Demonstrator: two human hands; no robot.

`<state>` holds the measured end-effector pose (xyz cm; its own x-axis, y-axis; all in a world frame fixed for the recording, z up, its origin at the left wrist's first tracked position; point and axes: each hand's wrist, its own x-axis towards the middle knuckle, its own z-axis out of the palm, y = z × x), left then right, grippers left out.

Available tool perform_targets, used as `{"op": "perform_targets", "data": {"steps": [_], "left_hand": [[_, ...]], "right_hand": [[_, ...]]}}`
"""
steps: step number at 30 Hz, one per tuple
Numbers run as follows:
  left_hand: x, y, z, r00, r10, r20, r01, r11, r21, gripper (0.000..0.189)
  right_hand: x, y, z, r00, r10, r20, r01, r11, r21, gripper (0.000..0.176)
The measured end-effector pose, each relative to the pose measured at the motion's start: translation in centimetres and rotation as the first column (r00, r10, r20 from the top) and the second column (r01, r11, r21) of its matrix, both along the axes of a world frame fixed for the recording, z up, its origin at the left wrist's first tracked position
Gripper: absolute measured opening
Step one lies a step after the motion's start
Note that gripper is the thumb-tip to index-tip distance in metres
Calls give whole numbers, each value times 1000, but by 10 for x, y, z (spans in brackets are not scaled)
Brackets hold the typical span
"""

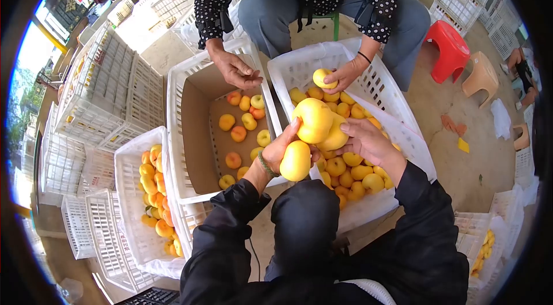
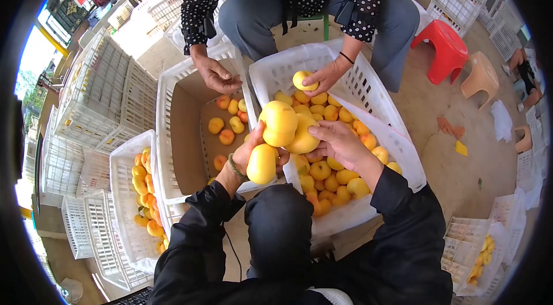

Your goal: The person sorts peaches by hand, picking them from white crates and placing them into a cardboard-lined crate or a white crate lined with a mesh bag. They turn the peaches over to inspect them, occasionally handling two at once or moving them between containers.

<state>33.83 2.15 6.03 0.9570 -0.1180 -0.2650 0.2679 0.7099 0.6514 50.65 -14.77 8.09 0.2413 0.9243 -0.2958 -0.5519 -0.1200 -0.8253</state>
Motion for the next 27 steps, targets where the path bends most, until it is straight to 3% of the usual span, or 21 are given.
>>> {"op": "perform_targets", "data": {"steps": [2,4,5,6,8,9,10,11,12,13,14,16,21,26,27], "left_hand": [[-2,-5,-12,994,109,15,-104,972,-212,72],[-2,-7,-8,993,67,101,-59,996,-72,75],[-4,-12,-7,981,195,-12,-194,969,-153,76],[-7,-8,-12,986,160,48,-161,987,0,75],[-6,-21,6,948,299,-106,-313,937,-156,79],[-5,-27,12,949,297,-106,-304,951,-57,77],[1,-20,0,939,339,-47,-325,926,192,78],[-4,-13,-15,927,374,-9,-359,895,267,73],[0,41,-68,982,187,7,-182,943,278,68],[-2,19,-31,980,177,-89,-139,934,328,71],[-6,-3,6,967,176,-187,-95,922,376,77],[-1,-2,12,980,123,-158,-57,928,369,76],[4,10,18,994,-85,-75,107,922,373,73],[2,-2,25,984,24,-175,54,900,432,69],[1,-9,25,978,121,-168,-20,863,505,68]], "right_hand": [[-2,0,8,989,75,129,-72,997,-22,47],[-1,-2,16,954,143,263,-127,989,-79,54],[-3,-4,19,934,157,320,-139,987,-79,53],[-5,-3,14,907,140,398,-117,990,-80,49],[-15,-11,18,811,94,578,-6,988,-152,48],[-19,-22,30,756,81,650,47,983,-177,47],[-21,-22,25,752,67,655,56,985,-165,49],[-25,-21,14,745,16,667,94,987,-128,59],[-27,-26,17,824,-10,567,97,988,-124,72],[-30,-28,20,904,-30,426,75,993,-91,78],[-32,-23,19,900,-29,434,72,994,-83,78],[-35,-24,22,965,-80,249,95,994,-47,81],[-31,-12,36,962,-107,250,130,988,-79,82],[-30,3,27,951,-118,285,143,988,-66,78],[-30,1,29,951,-124,283,146,987,-59,78]]}}
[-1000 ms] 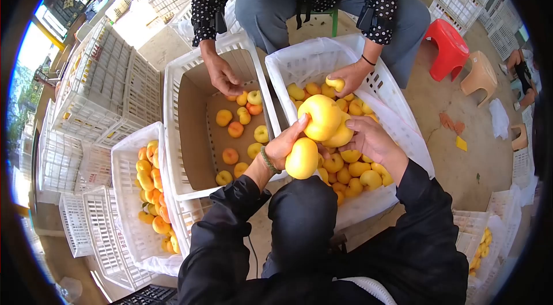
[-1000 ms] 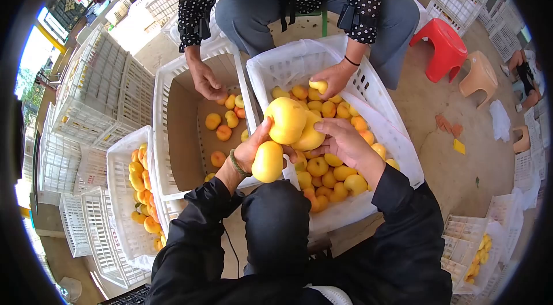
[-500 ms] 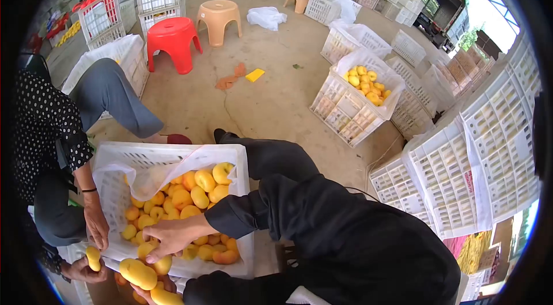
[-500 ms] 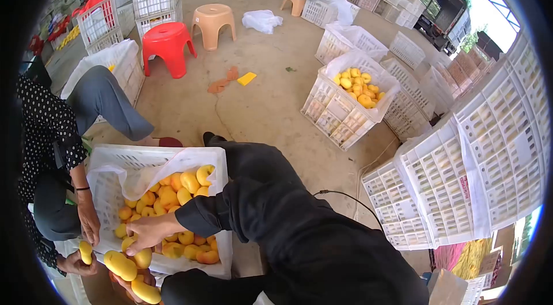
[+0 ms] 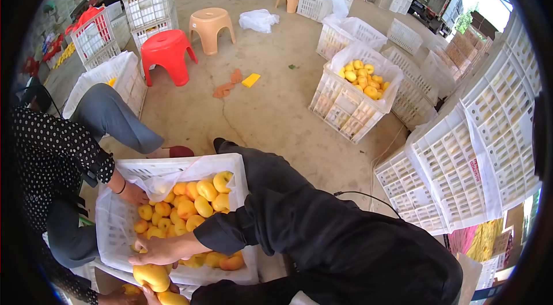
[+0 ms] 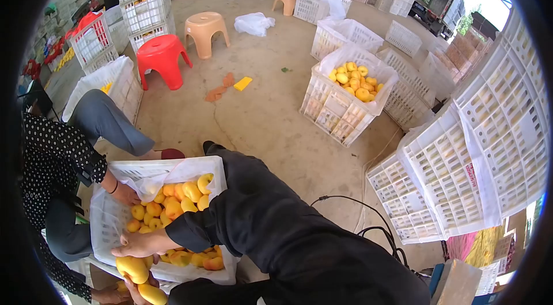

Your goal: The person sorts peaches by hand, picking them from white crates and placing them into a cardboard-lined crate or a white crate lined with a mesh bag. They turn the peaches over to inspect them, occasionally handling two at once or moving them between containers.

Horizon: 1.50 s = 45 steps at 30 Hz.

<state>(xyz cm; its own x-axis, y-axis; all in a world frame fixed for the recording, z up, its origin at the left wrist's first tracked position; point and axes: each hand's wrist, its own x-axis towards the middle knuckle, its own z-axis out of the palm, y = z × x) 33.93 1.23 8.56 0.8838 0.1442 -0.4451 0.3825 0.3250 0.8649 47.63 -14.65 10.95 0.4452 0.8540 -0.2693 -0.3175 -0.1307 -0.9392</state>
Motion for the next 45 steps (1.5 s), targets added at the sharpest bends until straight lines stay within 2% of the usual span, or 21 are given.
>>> {"op": "perform_targets", "data": {"steps": [2,7,9,11,12,13,15,16,17,20,21,24,25,26,31,36,37,39,40,43,45], "left_hand": [[4,-6,4,997,80,3,-80,993,86,66],[17,3,2,990,-69,-124,67,998,-18,66],[22,24,-14,990,-121,-78,119,992,-28,64],[28,50,-36,998,16,56,-5,980,-198,66],[24,40,-16,987,-73,146,97,982,-163,64],[18,41,-9,987,-58,150,82,984,-156,64],[9,40,0,988,-92,124,93,996,-3,63],[5,46,-2,993,-65,100,67,997,-22,63],[2,46,-1,984,-96,148,106,993,-61,65],[-6,19,19,955,-179,236,163,983,89,65],[-9,-5,48,944,-261,200,238,962,133,63],[-15,-25,64,928,-312,202,287,947,145,53],[-18,-25,58,948,-245,201,225,967,118,49],[-22,-32,66,961,-209,181,203,978,53,47],[-44,-31,80,973,-100,206,113,992,-51,47],[-61,-16,78,980,46,194,-48,999,8,54],[-60,-12,71,981,57,184,-61,998,16,54],[-60,4,47,968,59,242,-16,985,-174,54],[-59,0,40,949,140,284,-58,958,-280,54],[-60,-1,14,874,196,444,69,856,-513,63],[-66,-1,1,869,222,442,76,823,-563,65]], "right_hand": [[-1,-7,4,1000,11,-18,-11,1000,-5,76],[2,-26,7,998,-30,-54,30,1000,1,74],[3,-33,7,996,-41,-79,43,999,33,75],[6,-39,0,990,18,-142,-2,993,114,77],[8,-44,2,977,92,-195,-68,990,122,82],[2,-44,2,976,109,-191,-85,988,129,82],[-11,-45,2,965,95,-245,-51,982,180,87],[-18,-42,7,962,78,-263,-27,981,190,91],[-24,-39,8,962,88,-259,-35,979,200,91],[-45,-31,14,985,-3,-173,46,969,242,96],[-52,-38,23,984,-14,-177,55,971,231,94],[-64,-51,26,976,-25,-214,75,970,229,84],[-68,-54,27,974,-49,-220,97,971,217,79],[-72,-57,29,981,-67,-180,107,969,221,85],[-78,-56,34,943,-36,-331,116,968,224,61],[-81,-52,37,930,89,-357,28,950,310,61],[-80,-57,39,955,89,-285,-11,964,266,60],[-75,-72,46,977,118,-179,-80,975,208,52],[-70,-82,49,981,157,-111,-139,978,158,48],[-36,-118,50,961,268,73,-268,963,-5,40],[-13,-144,53,953,271,139,-258,961,-103,41]]}}
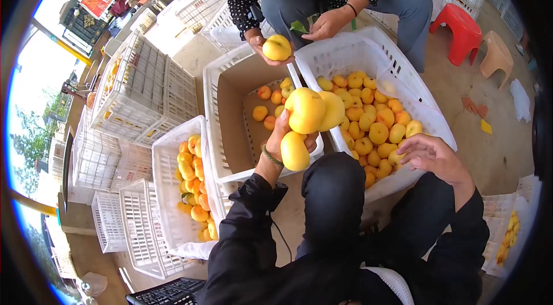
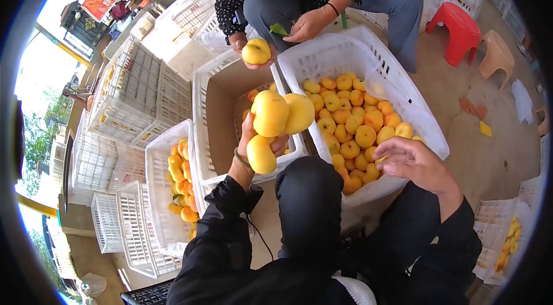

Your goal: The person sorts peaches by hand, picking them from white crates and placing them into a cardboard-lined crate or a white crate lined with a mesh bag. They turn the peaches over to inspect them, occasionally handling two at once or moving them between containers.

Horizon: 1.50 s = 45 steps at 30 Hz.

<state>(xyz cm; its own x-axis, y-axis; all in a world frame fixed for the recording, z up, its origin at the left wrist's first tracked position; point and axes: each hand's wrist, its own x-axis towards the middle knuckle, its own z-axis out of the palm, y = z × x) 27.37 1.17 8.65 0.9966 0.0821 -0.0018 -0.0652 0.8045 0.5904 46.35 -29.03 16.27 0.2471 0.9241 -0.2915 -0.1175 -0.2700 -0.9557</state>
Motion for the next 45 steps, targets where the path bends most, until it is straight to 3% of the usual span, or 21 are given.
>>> {"op": "perform_targets", "data": {"steps": [2,4,5,7,10,12,15,19,24,27,28,30,32,34,37,38,40,45], "left_hand": [[-7,6,-7,1000,5,-2,-5,998,-67,67],[-22,24,-9,986,89,-143,-42,953,300,69],[-31,38,-7,972,87,-218,1,927,374,69],[-41,67,3,946,125,-300,66,830,554,62],[-45,103,4,814,283,-507,79,811,579,47],[-43,129,-14,741,363,-565,168,715,679,47],[-31,148,-39,681,410,-606,212,682,700,48],[-15,145,-48,742,378,-554,143,718,681,54],[9,155,-48,796,364,-483,12,789,614,47],[32,148,-20,834,392,-388,-238,890,388,51],[38,149,-20,837,395,-378,-241,888,392,51],[49,156,-21,876,428,-224,-382,897,221,57],[51,157,-22,929,335,-155,-302,931,203,59],[54,142,-17,831,512,-219,-460,853,248,62],[57,140,-16,826,521,-216,-487,852,195,65],[63,146,-10,858,447,-252,-425,894,140,63],[80,149,-4,770,509,-384,-483,859,170,61],[120,179,-29,616,587,-526,-536,801,267,60]], "right_hand": [[23,-21,-2,995,-82,63,87,993,-75,40],[37,-35,-7,983,-148,112,160,982,-103,39],[44,-38,-9,960,-218,176,240,964,-114,39],[54,-41,-16,969,-189,156,210,969,-132,39],[65,-25,-24,977,-171,129,192,967,-167,41],[68,-10,-29,982,-149,118,170,966,-195,39],[70,7,-39,988,-63,141,89,978,-188,37],[72,1,-39,983,-26,184,86,941,-327,38],[80,-4,-50,979,10,202,65,930,-362,38],[78,0,-50,976,28,217,58,923,-380,37],[78,0,-54,982,15,186,54,931,-361,36],[79,-1,-57,986,7,166,50,940,-338,36],[76,-1,-55,980,33,196,42,930,-365,36],[75,-1,-51,978,56,200,26,923,-384,36],[73,-1,-52,986,41,159,23,925,-380,36],[69,-3,-50,981,59,183,10,935,-355,36],[68,-1,-48,971,87,224,-14,950,-311,35],[64,-8,-45,952,136,273,-47,950,-310,34]]}}
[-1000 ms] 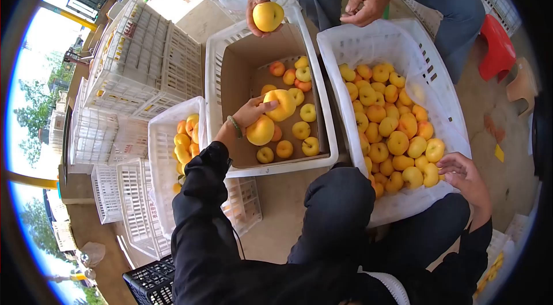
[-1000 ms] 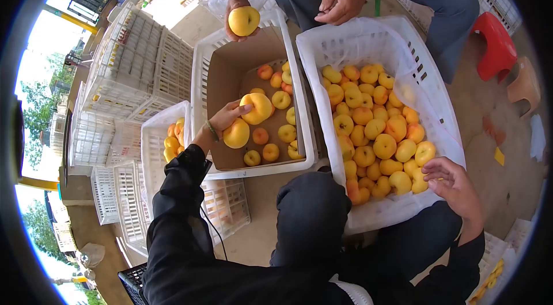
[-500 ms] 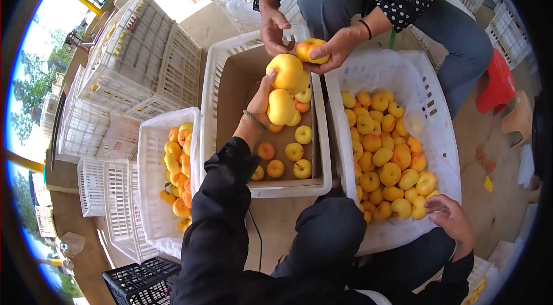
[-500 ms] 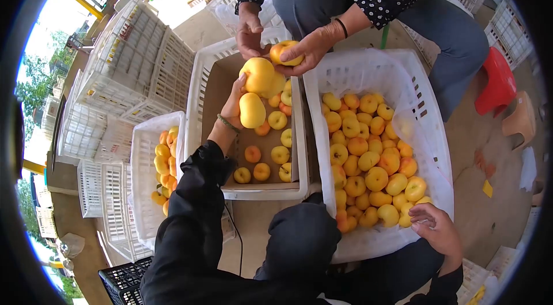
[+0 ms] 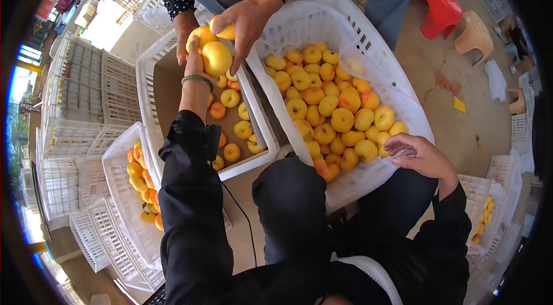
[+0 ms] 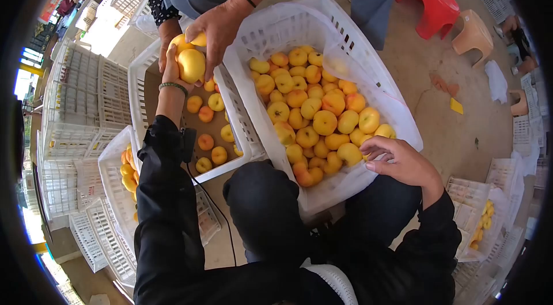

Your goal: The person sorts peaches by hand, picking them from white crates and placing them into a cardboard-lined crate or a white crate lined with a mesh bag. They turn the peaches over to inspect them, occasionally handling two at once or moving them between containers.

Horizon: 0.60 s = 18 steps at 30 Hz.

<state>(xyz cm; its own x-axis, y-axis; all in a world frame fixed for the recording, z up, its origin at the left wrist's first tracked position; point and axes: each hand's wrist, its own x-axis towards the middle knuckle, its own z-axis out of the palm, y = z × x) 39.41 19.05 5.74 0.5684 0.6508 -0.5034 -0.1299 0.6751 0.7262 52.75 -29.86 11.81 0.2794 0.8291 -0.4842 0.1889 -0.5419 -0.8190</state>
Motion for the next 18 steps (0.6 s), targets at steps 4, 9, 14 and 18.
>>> {"op": "perform_targets", "data": {"steps": [4,9,14,18], "left_hand": [[17,12,-24,986,142,-83,-145,989,-22,63],[5,-6,-2,989,33,-144,-41,998,-53,60],[0,-7,1,995,79,-58,-78,997,17,59],[2,-37,40,989,121,87,-131,983,128,58]], "right_hand": [[6,-11,10,998,54,34,-53,998,-42,34],[52,14,37,910,320,263,-264,938,-227,31],[98,108,-49,848,310,430,-240,948,-209,38],[62,149,-95,671,543,505,-406,839,-362,49]]}}
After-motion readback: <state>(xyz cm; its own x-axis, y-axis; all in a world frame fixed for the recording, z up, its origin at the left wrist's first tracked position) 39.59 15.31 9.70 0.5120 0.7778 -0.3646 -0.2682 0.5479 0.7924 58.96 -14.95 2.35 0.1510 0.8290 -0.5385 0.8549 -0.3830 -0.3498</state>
